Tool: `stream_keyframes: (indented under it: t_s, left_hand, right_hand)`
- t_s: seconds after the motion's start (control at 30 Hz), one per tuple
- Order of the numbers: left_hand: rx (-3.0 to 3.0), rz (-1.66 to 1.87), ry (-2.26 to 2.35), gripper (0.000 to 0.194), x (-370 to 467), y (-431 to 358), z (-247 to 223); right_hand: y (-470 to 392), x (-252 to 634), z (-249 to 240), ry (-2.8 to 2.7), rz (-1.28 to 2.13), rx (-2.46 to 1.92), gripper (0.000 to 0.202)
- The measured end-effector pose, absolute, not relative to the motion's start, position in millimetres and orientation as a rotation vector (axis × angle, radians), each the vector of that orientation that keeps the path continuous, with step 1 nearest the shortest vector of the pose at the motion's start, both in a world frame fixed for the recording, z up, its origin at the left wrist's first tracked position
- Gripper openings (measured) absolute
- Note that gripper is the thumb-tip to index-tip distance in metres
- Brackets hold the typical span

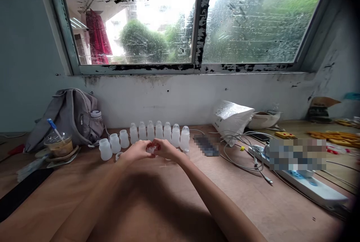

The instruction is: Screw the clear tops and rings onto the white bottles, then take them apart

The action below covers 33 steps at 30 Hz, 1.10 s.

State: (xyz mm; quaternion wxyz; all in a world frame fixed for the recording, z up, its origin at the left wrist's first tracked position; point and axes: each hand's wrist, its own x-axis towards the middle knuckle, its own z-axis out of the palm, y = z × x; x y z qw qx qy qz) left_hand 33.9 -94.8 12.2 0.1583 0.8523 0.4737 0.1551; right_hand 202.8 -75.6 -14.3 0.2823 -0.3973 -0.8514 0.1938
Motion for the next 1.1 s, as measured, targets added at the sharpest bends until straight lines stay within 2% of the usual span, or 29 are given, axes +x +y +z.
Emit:
stream_keyframes:
  t_s: [0.13, 0.23, 0.7, 0.87, 1.1]
  left_hand:
    - [2.429, 0.322, 1.577, 0.036, 25, -92, 12]
    - [2.408, 0.289, 1.685, 0.039, 12, -82, 7]
    - [2.357, 0.097, 1.732, 0.041, -27, -37, -44]
    - [2.367, 0.186, 1.769, 0.049, -22, -42, -39]
    - [2.5, 0.462, 1.529, 0.052, 21, -42, -39]
  right_hand:
    - [-72, 203, -16, -2.328, 0.425, -1.045, 0.029]
    - [-69, 205, -17, -2.306, 0.323, -1.147, 0.026]
    - [-58, 217, -24, -2.246, 0.249, -1.393, 0.023]
    - [-56, 218, -27, -2.279, 0.165, -1.527, 0.025]
    - [-59, 213, -34, -2.286, 0.104, -1.628, 0.027]
